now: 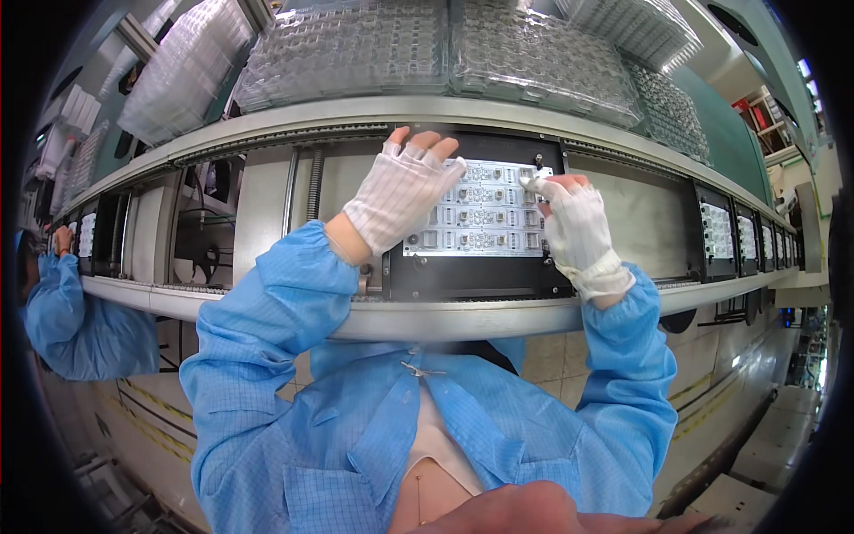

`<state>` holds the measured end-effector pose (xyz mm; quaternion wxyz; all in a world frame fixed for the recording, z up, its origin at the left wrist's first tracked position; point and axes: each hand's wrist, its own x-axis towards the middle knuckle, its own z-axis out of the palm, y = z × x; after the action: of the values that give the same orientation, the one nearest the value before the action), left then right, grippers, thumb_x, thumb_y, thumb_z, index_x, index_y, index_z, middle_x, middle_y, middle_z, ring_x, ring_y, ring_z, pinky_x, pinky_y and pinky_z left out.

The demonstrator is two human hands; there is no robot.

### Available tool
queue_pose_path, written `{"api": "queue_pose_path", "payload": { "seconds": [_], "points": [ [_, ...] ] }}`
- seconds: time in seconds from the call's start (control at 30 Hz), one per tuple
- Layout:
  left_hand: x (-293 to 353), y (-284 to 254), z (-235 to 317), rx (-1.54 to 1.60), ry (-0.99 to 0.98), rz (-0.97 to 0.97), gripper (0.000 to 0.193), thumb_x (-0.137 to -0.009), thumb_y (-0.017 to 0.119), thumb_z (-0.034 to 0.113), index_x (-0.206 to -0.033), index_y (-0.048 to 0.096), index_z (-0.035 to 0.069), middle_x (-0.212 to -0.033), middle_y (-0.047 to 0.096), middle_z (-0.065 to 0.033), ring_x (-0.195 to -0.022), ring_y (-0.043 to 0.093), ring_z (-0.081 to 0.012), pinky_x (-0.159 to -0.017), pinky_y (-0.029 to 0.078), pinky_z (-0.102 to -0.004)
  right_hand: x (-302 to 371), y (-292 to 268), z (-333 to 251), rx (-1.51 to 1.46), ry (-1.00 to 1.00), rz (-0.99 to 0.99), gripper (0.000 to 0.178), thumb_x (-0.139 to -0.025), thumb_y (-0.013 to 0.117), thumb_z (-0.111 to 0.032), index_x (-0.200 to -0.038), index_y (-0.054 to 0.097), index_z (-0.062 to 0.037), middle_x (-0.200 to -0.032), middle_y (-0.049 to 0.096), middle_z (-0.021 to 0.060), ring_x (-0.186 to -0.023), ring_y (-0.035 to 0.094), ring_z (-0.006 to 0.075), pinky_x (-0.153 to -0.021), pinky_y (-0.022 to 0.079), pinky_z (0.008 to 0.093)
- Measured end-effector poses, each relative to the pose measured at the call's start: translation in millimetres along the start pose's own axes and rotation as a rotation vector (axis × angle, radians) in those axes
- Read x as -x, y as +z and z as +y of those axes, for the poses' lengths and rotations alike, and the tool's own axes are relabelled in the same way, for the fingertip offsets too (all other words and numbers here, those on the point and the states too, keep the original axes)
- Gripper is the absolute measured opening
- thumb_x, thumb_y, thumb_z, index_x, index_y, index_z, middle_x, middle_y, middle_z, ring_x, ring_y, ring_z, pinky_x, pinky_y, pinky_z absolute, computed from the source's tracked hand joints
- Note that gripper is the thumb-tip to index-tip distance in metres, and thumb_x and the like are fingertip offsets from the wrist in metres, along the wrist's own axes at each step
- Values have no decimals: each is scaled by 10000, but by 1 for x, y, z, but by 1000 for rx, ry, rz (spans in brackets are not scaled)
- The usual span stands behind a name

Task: Placing electronic components onto printed circuit boards using a manual pickup tool on a factory assembly line.

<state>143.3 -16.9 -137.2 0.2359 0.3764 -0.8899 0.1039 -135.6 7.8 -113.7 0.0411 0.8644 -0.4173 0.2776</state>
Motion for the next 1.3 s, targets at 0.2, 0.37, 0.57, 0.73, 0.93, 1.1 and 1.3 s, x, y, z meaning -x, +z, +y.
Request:
{"api": "queue_pose_path", "payload": {
  "seconds": [0.2,0.37,0.57,0.73,0.93,1.1,1.3],
  "points": [
    [-4,10,9,-288,113,-2,361,-806,658,128,-1165,630,104,-1281,573,-102,-1267,494,-299,-1144,318,-593,-20,38,3,161,10,-84,394,-790,594,2,-1153,701,-107,-1153,661,100,-1132,588,335,-966,468,435],
    [2,-2,10,-155,89,66,362,-786,688,101,-1143,635,124,-1299,561,-91,-1267,503,-282,-1157,292,-624,-20,43,1,274,-69,-100,413,-759,631,-17,-1155,699,-111,-1181,646,100,-1137,587,338,-984,462,441],
    [6,-2,16,-97,145,1,182,-861,626,158,-1028,670,99,-1205,613,-75,-1178,575,-279,-1115,324,-654,-6,26,3,118,-96,-16,396,-767,635,-14,-1151,692,-95,-1176,634,92,-1143,587,323,-990,459,447],
    [6,0,14,-37,108,47,241,-845,638,150,-1080,679,119,-1203,611,-81,-1205,553,-271,-1131,291,-658,0,28,-10,241,-92,-117,422,-780,627,-9,-1188,690,-97,-1172,633,97,-1151,585,323,-1005,452,456],
    [16,-9,30,-30,187,-19,273,-828,652,145,-1099,679,117,-1215,608,-86,-1200,562,-264,-1136,278,-669,2,15,-5,215,-47,-190,437,-776,618,2,-1199,685,-83,-1173,639,95,-1147,581,318,-1000,453,444],
    [12,-7,36,-72,204,-31,256,-814,665,143,-1066,674,99,-1247,606,-91,-1185,582,-265,-1123,299,-680,24,9,-12,158,-77,-108,478,-746,624,15,-1203,688,-112,-1173,642,88,-1155,581,322,-979,462,444],
    [15,-18,39,93,216,28,209,-837,617,151,-1025,680,84,-1234,618,-95,-1181,585,-264,-1134,285,-694,27,9,-20,279,-77,-183,486,-746,604,41,-1195,691,-121,-1200,629,87,-1169,574,326,-971,466,444]
  ]
}}
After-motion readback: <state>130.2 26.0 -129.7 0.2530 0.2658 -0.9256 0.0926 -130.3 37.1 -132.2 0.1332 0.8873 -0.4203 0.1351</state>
